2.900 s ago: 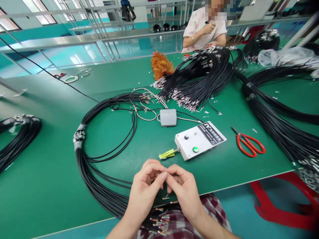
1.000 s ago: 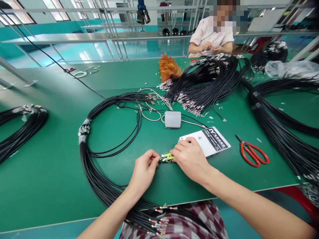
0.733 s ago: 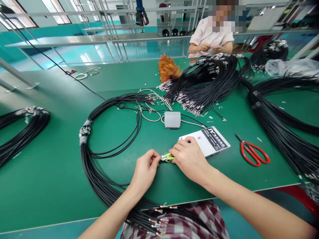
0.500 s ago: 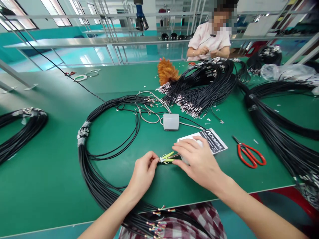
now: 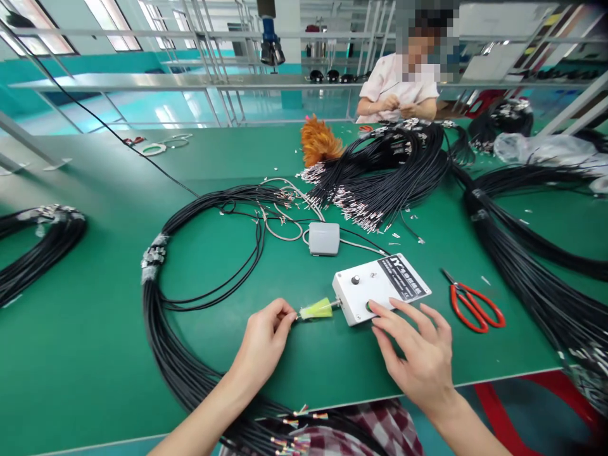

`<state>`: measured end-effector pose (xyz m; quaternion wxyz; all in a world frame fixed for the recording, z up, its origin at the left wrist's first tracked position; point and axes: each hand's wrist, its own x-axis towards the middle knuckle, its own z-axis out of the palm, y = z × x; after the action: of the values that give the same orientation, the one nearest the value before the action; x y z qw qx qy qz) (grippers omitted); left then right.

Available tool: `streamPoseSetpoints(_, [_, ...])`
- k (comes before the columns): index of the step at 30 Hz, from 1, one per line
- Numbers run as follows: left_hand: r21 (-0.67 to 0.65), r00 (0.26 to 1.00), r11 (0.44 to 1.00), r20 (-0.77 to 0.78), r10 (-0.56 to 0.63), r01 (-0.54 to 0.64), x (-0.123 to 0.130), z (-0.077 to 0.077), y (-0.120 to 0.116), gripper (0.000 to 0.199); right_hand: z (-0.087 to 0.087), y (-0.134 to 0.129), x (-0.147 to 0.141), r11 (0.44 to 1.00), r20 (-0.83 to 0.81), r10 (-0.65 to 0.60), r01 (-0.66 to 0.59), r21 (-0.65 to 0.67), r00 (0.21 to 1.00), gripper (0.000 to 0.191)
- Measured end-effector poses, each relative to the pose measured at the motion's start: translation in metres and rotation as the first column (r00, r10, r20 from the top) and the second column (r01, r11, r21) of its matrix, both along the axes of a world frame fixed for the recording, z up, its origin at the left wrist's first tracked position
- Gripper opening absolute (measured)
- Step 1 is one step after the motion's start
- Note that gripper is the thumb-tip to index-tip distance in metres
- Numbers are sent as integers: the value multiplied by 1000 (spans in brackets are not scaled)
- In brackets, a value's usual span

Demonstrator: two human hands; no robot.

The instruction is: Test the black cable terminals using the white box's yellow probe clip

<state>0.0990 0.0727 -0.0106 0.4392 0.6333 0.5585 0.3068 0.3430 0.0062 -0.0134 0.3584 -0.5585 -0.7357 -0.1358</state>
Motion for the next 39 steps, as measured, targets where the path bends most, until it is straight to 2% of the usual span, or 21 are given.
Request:
streamPoseSetpoints(5, [-3, 998, 998, 33, 59, -59, -12, 2, -1, 19, -4, -1, 6, 999, -4, 36, -36, 34, 999, 16])
streamPoseSetpoints(10, [-35, 989, 997, 135, 66, -62, -22, 9, 16, 19, -12, -16, 2, 979, -23, 191, -189, 70, 981, 21])
streamPoseSetpoints(13, [4, 980, 995, 173, 101, -104, -34, 23, 47, 18, -21, -20, -3, 957, -22, 283, -281, 71, 959, 21])
streamPoseSetpoints(15, [78, 961, 974, 195, 196, -215, -44, 33, 79, 20, -26, -18, -5, 954, -38, 294, -291, 75, 955, 21])
streamPoseSetpoints(18, [134, 897, 903, 240, 371, -409, -61, 44, 130, 18, -31, -14, -6, 957, -75, 290, -286, 58, 954, 21])
streamPoseSetpoints(21, [109, 854, 862, 244, 459, -494, -69, 42, 166, 17, -34, -14, -5, 954, -103, 299, -297, 31, 949, 23])
streamPoseSetpoints(23, [114, 857, 860, 219, 467, -497, -66, 36, 169, 12, -35, -16, -5, 954, -124, 297, -299, 10, 947, 25])
streamPoseSetpoints(25, [157, 884, 875, 187, 429, -458, -59, 31, 150, 21, -36, -19, -5, 957, -148, 283, -289, -21, 948, 26])
streamPoseSetpoints(27, [208, 932, 911, 145, 331, -356, -49, 29, 110, 28, -38, -22, -6, 958, -171, 270, -283, -53, 947, 27])
streamPoseSetpoints(28, [219, 961, 938, 119, 249, -270, -44, 29, 85, 23, -39, -23, -6, 957, -183, 267, -283, -67, 946, 27])
streamPoseSetpoints(29, [205, 985, 965, 87, 147, -162, -39, 30, 58, 14, -39, -24, -7, 955, -194, 265, -284, -80, 945, 28])
streamPoseSetpoints(30, [179, 999, 984, 43, -3, -5, -34, 31, 32, 7, -39, -24, -6, 954, -204, 264, -286, -91, 943, 28])
streamPoseSetpoints(31, [143, 960, 949, -69, -273, 280, -30, 31, 9, 3, -39, -24, -6, 952, -214, 262, -288, -101, 941, 28])
streamPoseSetpoints(32, [108, 889, 888, -165, -428, 447, -26, 30, -11, 8, -39, -24, -6, 951, -223, 258, -288, -111, 940, 27])
streamPoseSetpoints(33, [84, 837, 852, -257, -483, 517, -23, 28, -27, 14, -38, -24, -6, 951, -231, 253, -286, -120, 939, 27])
streamPoseSetpoints(34, [66, 792, 826, -335, -510, 560, -21, 25, -38, 15, -37, -25, -6, 950, -240, 250, -286, -128, 938, 27])
streamPoseSetpoints(36, [70, 778, 831, -402, -483, 552, -19, 18, -48, 16, -32, -25, -10, 945, -277, 252, -298, -137, 927, 26])
streamPoseSetpoints(39, [98, 861, 876, -261, -436, 473, -21, 14, -48, 19, -20, -27, -24, 932, -438, 221, -321, -169, 871, 23])
